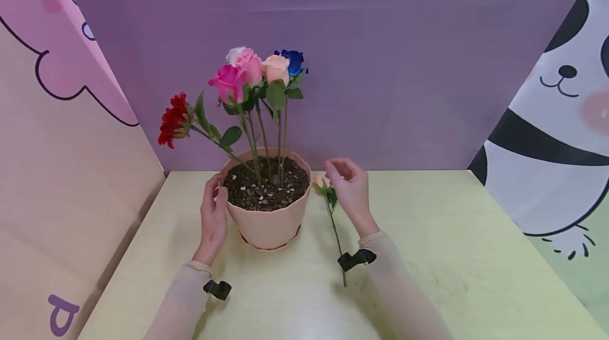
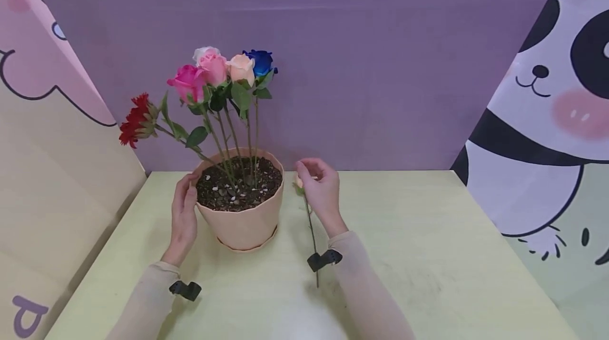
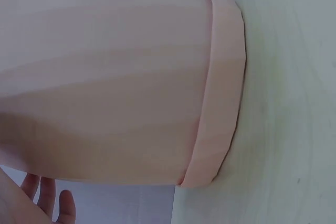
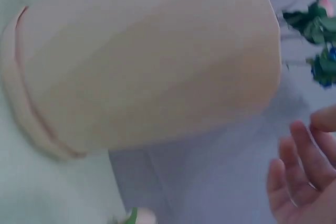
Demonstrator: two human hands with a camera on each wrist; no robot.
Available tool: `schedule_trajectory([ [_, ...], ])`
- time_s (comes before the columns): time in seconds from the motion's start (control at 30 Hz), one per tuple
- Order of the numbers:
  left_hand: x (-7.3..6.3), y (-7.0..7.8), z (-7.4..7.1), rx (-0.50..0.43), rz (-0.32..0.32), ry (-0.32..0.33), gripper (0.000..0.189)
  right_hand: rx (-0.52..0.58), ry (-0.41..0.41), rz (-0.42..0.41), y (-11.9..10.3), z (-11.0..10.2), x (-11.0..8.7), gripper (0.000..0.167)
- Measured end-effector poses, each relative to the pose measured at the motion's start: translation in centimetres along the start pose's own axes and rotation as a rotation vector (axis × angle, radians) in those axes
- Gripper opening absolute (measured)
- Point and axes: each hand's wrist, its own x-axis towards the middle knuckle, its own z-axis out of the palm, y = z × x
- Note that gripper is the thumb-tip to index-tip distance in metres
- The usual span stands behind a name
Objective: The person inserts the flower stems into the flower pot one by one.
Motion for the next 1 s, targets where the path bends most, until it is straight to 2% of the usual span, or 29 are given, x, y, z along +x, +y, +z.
schedule_trajectory([
  [0.1,0.0,0.1,0.0,-0.005,0.01,0.013,0.039,-0.037,-0.101,0.085,1.3,-1.7,-0.2,0.024],
  [0.23,0.1,0.5,0.0,-0.052,-0.003,0.049,0.039,-0.155,-0.255,0.183,3.4,-3.7,0.0,0.03],
  [0.37,0.1,0.8,0.1,-0.105,-0.028,0.073,0.041,-0.234,-0.286,0.219,5.3,-5.0,0.3,0.03],
  [0.43,0.0,0.8,0.1,-0.13,-0.029,0.064,0.042,-0.253,-0.29,0.248,6.0,-5.4,0.3,0.03],
  [0.5,-0.1,0.8,0.2,-0.151,-0.027,0.05,0.043,-0.272,-0.331,0.285,6.7,-5.7,0.2,0.032],
  [0.67,-0.2,0.7,0.5,-0.191,-0.005,0.021,0.043,-0.346,-0.52,0.386,8.1,-6.0,-0.3,0.035],
  [0.73,-0.2,0.7,0.5,-0.199,0.001,0.016,0.042,-0.376,-0.572,0.417,8.5,-5.9,-0.6,0.034],
  [0.83,-0.1,0.6,0.4,-0.199,0.007,0.008,0.041,-0.41,-0.611,0.439,8.8,-5.6,-0.9,0.035],
  [1.0,0.0,0.4,0.1,-0.197,0.019,-0.008,0.04,-0.44,-0.631,0.45,9.2,-4.9,-1.2,0.034],
])
